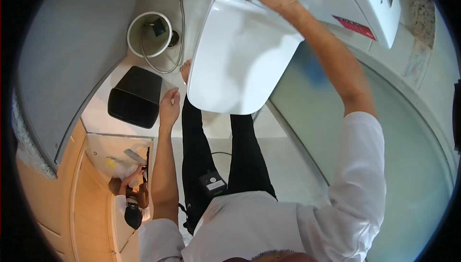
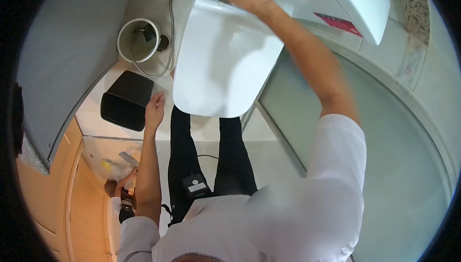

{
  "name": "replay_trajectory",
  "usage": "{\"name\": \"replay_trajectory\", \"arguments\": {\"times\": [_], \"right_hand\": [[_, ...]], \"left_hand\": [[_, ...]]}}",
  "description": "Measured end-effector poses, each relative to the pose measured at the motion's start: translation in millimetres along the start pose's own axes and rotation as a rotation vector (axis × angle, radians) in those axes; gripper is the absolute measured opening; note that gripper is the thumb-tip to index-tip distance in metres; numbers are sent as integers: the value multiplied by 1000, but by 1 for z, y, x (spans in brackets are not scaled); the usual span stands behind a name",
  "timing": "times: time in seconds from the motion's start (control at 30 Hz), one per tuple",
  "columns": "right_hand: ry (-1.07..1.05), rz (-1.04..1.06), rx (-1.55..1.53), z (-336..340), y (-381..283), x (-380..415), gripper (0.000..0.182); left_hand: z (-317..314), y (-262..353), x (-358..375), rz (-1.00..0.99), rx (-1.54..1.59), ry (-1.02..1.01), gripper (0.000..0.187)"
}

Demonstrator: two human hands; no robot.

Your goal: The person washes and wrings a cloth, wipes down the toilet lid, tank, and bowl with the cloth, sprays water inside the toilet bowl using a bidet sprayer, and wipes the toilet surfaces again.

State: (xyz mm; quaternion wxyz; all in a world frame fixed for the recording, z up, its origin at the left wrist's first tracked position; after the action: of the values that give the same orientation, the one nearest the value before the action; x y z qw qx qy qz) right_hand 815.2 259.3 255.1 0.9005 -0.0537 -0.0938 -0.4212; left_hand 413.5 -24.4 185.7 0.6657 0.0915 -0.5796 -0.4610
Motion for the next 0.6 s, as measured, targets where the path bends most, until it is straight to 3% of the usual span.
{"name": "replay_trajectory", "arguments": {"times": [0.07,0.13,0.2,0.23,0.3,0.37,0.43,0.47,0.5,0.6], "right_hand": [[192,94,756,20,8,49,58],[67,-58,561,-6,13,119,61],[-133,-391,393,-14,4,186,53],[-71,-604,249,-7,-6,214,54],[172,-965,194,-18,-20,274,54],[263,-1180,184,-22,-53,327,46],[175,-1454,22,-31,-97,369,42],[207,-1572,-193,-32,-124,380,40],[240,-1681,-413,-35,-154,387,38],[160,-1745,-451,-46,-237,407,37]], "left_hand": [[-13,13,-3,-1,42,4,32],[-23,43,-17,-16,91,29,33],[-36,77,-19,-105,230,37,41],[-44,85,-18,-104,232,48,41],[-56,97,-14,-170,-103,125,57],[-77,94,-1,-189,-185,226,58],[-87,109,5,-226,-263,332,61],[-88,120,6,-95,-296,332,59],[-87,123,8,38,-329,333,58],[-80,114,2,-54,-388,347,47]]}}
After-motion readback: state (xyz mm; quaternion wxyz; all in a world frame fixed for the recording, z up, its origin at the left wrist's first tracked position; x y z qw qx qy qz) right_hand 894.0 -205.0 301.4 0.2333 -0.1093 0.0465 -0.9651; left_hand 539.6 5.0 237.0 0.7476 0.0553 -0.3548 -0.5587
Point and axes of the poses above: each hand's wrist, its own x-axis away from the middle knuckle, its own z-axis out of the back of the hand, y = z × x, the point moved 3 cm from there along -x, towards the middle knuckle, and after that the axes turned 5 degrees about x, right-handed, at the moved point
